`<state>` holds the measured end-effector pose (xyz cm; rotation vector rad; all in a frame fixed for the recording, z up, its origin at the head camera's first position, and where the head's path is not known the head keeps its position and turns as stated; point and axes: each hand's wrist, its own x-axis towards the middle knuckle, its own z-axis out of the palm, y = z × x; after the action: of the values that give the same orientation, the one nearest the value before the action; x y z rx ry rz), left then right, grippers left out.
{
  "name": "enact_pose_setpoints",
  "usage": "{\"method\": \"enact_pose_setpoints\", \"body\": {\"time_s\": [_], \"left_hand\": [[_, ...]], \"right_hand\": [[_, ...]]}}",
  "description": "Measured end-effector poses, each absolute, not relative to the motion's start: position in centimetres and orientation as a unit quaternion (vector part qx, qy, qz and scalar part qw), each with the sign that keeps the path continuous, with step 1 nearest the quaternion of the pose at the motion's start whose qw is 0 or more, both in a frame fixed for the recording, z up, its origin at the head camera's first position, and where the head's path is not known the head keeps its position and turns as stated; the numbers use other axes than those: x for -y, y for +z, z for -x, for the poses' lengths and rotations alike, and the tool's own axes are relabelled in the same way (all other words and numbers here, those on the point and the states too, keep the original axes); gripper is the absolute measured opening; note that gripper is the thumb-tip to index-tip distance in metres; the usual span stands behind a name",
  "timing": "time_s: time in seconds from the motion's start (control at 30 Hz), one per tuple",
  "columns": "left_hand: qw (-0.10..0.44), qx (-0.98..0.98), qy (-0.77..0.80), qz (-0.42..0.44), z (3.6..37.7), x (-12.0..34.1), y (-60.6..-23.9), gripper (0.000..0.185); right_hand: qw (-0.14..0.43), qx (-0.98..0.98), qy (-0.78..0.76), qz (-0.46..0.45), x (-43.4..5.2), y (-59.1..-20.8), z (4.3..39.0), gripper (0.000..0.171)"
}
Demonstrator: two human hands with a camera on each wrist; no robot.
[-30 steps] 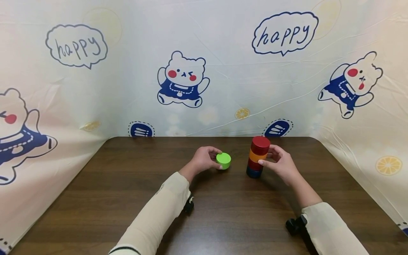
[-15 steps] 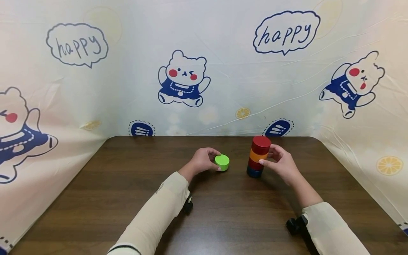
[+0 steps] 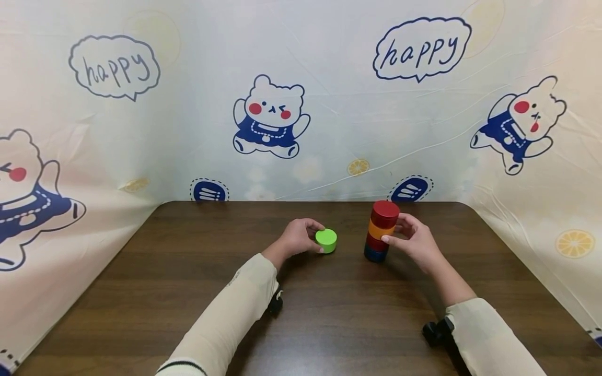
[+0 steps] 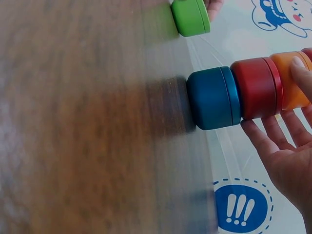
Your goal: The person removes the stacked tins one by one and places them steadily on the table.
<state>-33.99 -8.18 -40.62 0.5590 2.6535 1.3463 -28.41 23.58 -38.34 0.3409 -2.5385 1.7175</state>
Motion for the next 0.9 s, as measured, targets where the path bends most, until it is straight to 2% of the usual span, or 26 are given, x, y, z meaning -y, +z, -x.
{"method": "enact_pose_setpoints", "body": {"time_s": [0.57, 0.9], "left_hand": [[0.052, -0.86, 0.468, -0.197, 33.4, 7.9, -39.6, 0.058], [0.029, -0.864, 0.462, -0.198, 33.0, 7.3, -38.0, 0.054]], "right_hand": [[0.027, 0.819, 0.562, -0.112, -23.5, -38.4, 28.3, 0.065], [0.034, 0.823, 0.555, -0.112, -23.6, -38.6, 28.5, 0.064]]}}
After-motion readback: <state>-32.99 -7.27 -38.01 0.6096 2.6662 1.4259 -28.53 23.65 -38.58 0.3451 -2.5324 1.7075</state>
